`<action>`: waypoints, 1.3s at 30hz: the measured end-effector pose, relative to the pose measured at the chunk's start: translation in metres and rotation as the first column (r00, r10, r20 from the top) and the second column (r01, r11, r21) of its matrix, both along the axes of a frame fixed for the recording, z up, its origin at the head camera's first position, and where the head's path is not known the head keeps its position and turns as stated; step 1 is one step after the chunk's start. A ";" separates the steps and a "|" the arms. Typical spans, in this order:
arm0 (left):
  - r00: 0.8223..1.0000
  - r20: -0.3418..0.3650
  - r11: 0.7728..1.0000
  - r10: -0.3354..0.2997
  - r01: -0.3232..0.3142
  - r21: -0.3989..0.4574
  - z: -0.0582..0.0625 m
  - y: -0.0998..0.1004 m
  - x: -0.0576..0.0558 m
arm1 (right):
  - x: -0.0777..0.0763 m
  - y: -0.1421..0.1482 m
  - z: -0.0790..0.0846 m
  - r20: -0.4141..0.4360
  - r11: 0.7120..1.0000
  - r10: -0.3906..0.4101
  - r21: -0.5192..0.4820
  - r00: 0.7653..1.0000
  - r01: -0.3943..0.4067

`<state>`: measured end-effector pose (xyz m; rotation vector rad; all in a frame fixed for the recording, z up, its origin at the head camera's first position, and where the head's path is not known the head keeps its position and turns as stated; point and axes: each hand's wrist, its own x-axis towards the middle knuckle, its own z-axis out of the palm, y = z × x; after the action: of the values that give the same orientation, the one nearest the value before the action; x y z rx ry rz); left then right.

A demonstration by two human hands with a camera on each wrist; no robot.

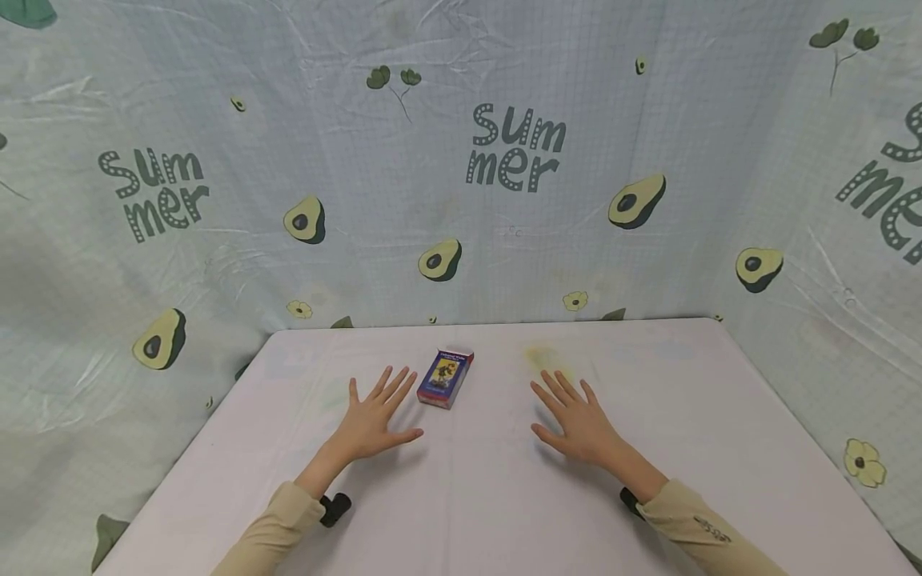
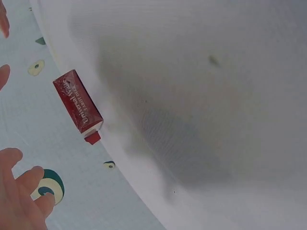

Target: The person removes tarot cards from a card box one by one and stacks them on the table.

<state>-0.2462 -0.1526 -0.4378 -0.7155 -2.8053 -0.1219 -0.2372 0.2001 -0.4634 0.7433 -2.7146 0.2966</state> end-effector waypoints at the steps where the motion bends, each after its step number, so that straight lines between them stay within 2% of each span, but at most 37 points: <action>1: 1.000 -0.003 1.000 -0.006 0.006 0.008 0.000 0.001 0.000 | -0.001 0.000 0.000 -0.015 1.000 0.001 -0.003 1.000 -0.001; 10: 0.999 -0.035 0.998 -0.034 0.036 0.043 0.000 0.007 -0.004 | -0.001 -0.004 0.003 -0.037 0.999 0.000 -0.037 0.999 -0.002; 19: 0.992 -0.103 0.993 -0.069 0.079 0.092 -0.002 0.012 -0.008 | -0.004 -0.007 0.004 -0.054 0.997 0.011 -0.074 0.998 -0.015; 25: 0.990 -0.112 0.990 -0.082 0.094 0.109 -0.001 0.018 -0.012 | -0.010 -0.008 0.003 -0.072 0.995 0.019 -0.097 0.997 -0.026; 32: 0.991 -0.120 0.991 -0.066 0.079 0.106 -0.002 0.023 -0.019 | -0.017 -0.010 0.002 -0.112 0.990 0.040 -0.132 0.993 -0.055; 39: 0.992 -0.122 0.987 -0.037 0.055 0.151 -0.008 0.028 -0.027 | -0.023 -0.012 0.004 -0.130 0.987 0.044 -0.146 0.990 -0.063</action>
<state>-0.2733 -0.1245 -0.4462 -0.7257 -2.6328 -0.2908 -0.2601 0.1877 -0.4591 0.7663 -2.5243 0.4448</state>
